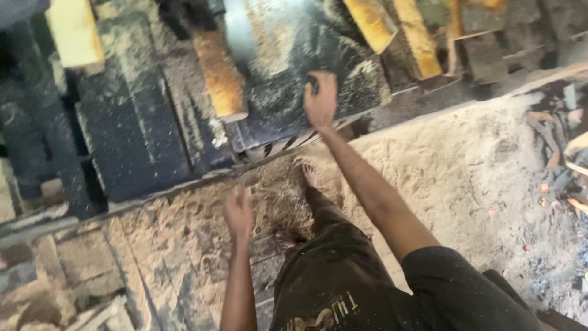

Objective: The person feeds wood planks into a processing machine and retrieves the boards on the other side.

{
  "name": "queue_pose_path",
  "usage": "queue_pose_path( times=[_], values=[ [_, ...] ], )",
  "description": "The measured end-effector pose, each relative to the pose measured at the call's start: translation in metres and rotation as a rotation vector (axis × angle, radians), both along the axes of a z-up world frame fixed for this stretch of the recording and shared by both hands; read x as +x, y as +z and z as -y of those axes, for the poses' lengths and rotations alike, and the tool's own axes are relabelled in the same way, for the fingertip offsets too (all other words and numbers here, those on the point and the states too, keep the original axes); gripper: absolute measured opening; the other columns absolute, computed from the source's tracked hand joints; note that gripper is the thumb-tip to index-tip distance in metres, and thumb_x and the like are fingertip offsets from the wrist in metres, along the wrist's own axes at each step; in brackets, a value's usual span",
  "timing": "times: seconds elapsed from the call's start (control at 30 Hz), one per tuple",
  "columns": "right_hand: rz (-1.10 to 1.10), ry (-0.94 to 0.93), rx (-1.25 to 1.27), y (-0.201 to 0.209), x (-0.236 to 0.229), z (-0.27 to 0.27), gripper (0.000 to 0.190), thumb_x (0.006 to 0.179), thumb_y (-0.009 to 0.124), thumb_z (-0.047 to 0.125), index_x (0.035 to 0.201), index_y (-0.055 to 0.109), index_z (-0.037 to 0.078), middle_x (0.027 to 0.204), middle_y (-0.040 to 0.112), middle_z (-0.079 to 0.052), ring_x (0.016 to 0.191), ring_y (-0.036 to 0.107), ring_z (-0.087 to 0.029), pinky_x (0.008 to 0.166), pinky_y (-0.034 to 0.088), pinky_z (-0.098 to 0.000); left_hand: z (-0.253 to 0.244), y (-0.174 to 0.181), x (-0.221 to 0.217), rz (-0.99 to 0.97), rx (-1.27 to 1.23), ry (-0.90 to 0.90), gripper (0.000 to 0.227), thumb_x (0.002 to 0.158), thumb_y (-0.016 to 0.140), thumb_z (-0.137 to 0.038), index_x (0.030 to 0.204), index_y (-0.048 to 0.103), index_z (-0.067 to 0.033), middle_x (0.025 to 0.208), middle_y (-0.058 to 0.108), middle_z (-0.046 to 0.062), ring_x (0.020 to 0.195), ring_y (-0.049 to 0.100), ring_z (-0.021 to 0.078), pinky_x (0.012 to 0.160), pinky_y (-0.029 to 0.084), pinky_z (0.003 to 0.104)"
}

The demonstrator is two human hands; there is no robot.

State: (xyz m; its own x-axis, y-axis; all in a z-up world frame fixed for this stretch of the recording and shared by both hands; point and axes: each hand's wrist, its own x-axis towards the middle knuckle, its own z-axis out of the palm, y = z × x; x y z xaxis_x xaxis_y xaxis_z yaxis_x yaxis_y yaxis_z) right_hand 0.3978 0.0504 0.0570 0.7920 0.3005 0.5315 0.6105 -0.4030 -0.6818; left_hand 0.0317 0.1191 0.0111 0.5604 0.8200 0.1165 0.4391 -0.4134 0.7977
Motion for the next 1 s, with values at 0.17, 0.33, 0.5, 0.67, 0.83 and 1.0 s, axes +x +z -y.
queue_pose_path(
  times=[0.17,0.33,0.5,0.67,0.83,1.0],
  values=[
    [0.129,-0.287,-0.487,0.048,0.163,0.063,0.076,0.080,0.087,0.032,0.142,0.050,0.008,0.145,0.041,-0.028,0.134,0.038,-0.049,0.110,0.033,-0.0546,0.092,-0.033,-0.116,-0.745,-0.397,-0.127,0.048,0.107,0.058,-0.043,0.100,0.078,-0.0001,0.085,0.075,0.022,0.078,0.070,0.0334,0.077,0.054,0.046],
    [-0.143,-0.136,-0.685,0.015,0.260,0.105,0.096,0.080,0.087,0.038,0.155,0.034,0.010,0.150,0.038,-0.024,0.137,0.037,-0.045,0.115,0.029,-0.0541,0.127,-0.032,-0.127,-0.594,-0.880,-0.100,0.048,0.085,0.069,-0.026,0.128,0.068,-0.0066,0.116,0.075,0.016,0.097,0.080,0.0315,0.080,0.067,0.048],
    [-0.254,-0.137,-0.592,-0.046,0.281,0.106,0.089,0.087,0.079,0.031,0.163,0.036,0.013,0.152,0.045,-0.022,0.138,0.043,-0.043,0.116,0.038,-0.0495,0.112,-0.015,-0.082,-0.766,-0.708,-0.091,0.044,0.095,0.070,-0.032,0.131,0.068,-0.0059,0.115,0.076,0.018,0.104,0.075,0.0295,0.093,0.058,0.041],
    [-0.009,-0.123,-0.567,-0.057,0.213,0.103,0.096,0.082,0.080,0.050,0.153,0.039,0.001,0.142,0.043,-0.036,0.131,0.040,-0.052,0.110,0.033,-0.0582,0.089,-0.023,-0.021,-0.944,-0.710,-0.143,0.043,0.098,0.068,-0.033,0.130,0.069,-0.0045,0.118,0.075,0.014,0.105,0.074,0.0312,0.094,0.057,0.042],
    [-0.255,-0.240,-0.578,-0.010,0.068,0.096,0.093,0.078,0.079,0.041,0.156,0.036,0.013,0.142,0.047,-0.023,0.134,0.041,-0.046,0.111,0.036,-0.0576,0.077,-0.025,0.022,-0.619,-0.505,-0.369,0.043,0.095,0.067,-0.034,0.125,0.069,-0.0032,0.099,0.081,0.020,0.089,0.077,0.0279,0.084,0.061,0.043],
    [-0.320,-0.169,-0.532,0.020,-0.073,0.142,0.088,0.079,0.080,0.037,0.149,0.037,0.005,0.140,0.046,-0.024,0.128,0.044,-0.046,0.115,0.037,-0.0545,0.090,-0.006,0.070,-0.246,-0.879,-0.334,0.070,0.098,0.058,-0.054,0.137,0.057,0.0046,0.127,0.071,0.020,0.118,0.067,0.0309,0.105,0.052,0.045]
  ],
)
